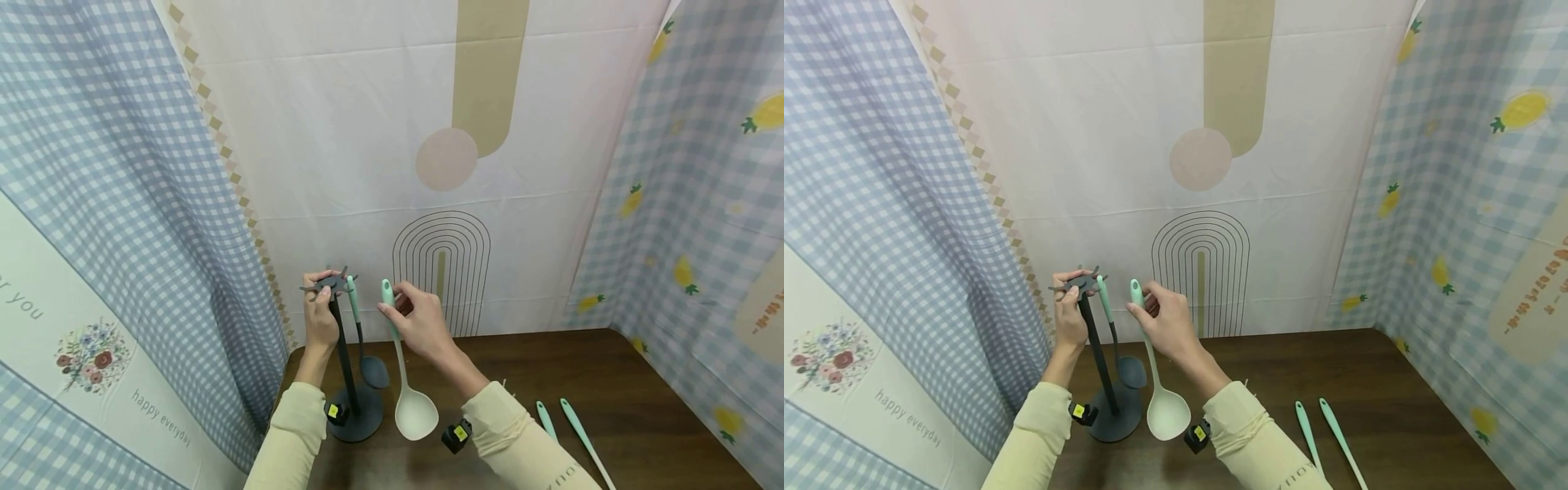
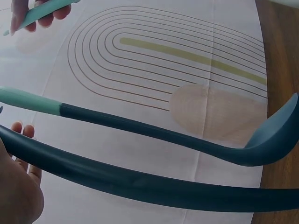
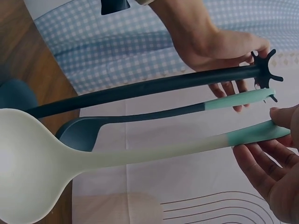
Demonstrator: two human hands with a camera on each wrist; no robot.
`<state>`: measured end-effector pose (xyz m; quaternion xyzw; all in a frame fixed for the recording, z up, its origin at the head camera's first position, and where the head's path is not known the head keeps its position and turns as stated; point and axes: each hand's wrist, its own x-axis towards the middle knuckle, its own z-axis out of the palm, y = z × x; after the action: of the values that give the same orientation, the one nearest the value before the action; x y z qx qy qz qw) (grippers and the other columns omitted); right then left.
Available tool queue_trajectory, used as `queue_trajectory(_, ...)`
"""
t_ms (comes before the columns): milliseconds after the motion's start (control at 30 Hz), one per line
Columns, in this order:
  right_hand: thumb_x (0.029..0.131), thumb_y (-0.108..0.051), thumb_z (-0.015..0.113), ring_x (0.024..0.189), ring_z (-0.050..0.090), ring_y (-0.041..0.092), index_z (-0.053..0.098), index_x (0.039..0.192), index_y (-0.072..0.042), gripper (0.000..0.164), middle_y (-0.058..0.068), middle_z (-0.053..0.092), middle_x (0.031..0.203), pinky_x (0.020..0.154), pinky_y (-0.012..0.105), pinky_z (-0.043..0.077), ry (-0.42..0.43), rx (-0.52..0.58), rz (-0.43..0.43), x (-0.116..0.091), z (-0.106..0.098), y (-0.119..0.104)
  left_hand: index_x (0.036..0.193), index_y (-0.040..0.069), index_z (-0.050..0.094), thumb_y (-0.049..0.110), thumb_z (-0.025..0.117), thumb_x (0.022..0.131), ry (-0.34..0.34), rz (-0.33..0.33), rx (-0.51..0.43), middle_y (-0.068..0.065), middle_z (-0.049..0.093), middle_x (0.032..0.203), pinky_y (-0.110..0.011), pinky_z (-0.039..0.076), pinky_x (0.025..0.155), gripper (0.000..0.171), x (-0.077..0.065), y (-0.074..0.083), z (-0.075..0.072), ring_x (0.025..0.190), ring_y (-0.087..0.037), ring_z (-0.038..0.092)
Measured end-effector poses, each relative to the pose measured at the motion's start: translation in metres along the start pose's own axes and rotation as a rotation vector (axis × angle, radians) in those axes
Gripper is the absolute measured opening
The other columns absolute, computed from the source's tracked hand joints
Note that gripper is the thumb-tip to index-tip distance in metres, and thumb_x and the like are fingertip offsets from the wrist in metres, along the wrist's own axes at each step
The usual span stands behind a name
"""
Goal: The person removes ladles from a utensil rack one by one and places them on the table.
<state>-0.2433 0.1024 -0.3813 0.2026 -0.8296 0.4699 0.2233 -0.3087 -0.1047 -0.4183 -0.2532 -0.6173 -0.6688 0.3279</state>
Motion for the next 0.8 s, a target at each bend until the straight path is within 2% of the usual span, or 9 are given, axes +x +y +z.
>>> queue_trajectory(200, 0.098, -0.024, 0.079, 0.072, 0.067, 0.010, 0.073, 0.110, -0.011, 0.019, -0.003, 0.069, 0.084, 0.059, 0.028, 0.057, 0.017, -0.004, 0.018, -0.003, -0.001, 0.006, 0.132, -0.013, 0.047, 0.022, 0.035, 0.101, 0.001, -0.002, -0.022, -0.029, 0.056, 0.128, -0.038, 0.049, 0.090, 0.048, 0.000, 0.001, 0.000, 0.108, -0.030, 0.063)
queue_trajectory(400, 0.098, -0.025, 0.079, 0.072, 0.066, 0.010, 0.073, 0.110, -0.014, 0.018, -0.004, 0.069, 0.085, 0.059, 0.028, 0.056, 0.013, -0.006, 0.046, -0.006, -0.001, 0.012, 0.132, -0.015, 0.046, 0.021, 0.034, 0.101, 0.000, -0.003, -0.019, -0.032, 0.055, 0.128, -0.032, 0.049, 0.089, 0.048, -0.001, 0.002, 0.001, 0.108, -0.022, 0.064)
queue_trajectory(667, 0.097, -0.024, 0.080, 0.070, 0.065, 0.011, 0.073, 0.108, -0.014, 0.017, -0.004, 0.068, 0.082, 0.060, 0.028, 0.055, 0.024, -0.002, 0.051, -0.010, -0.001, 0.019, 0.130, -0.015, 0.046, 0.020, 0.035, 0.101, 0.013, -0.004, -0.028, -0.026, 0.057, 0.124, -0.030, 0.048, 0.087, 0.047, -0.001, 0.001, 0.000, 0.107, -0.020, 0.065)
queue_trajectory(800, 0.097, -0.026, 0.080, 0.070, 0.064, 0.012, 0.073, 0.107, -0.016, 0.015, -0.005, 0.067, 0.081, 0.059, 0.028, 0.055, 0.028, -0.003, 0.067, -0.012, -0.001, 0.021, 0.129, -0.016, 0.046, 0.020, 0.035, 0.100, 0.015, 0.005, -0.029, -0.027, 0.057, 0.123, -0.028, 0.049, 0.086, 0.047, -0.001, 0.001, 0.000, 0.105, -0.020, 0.065)
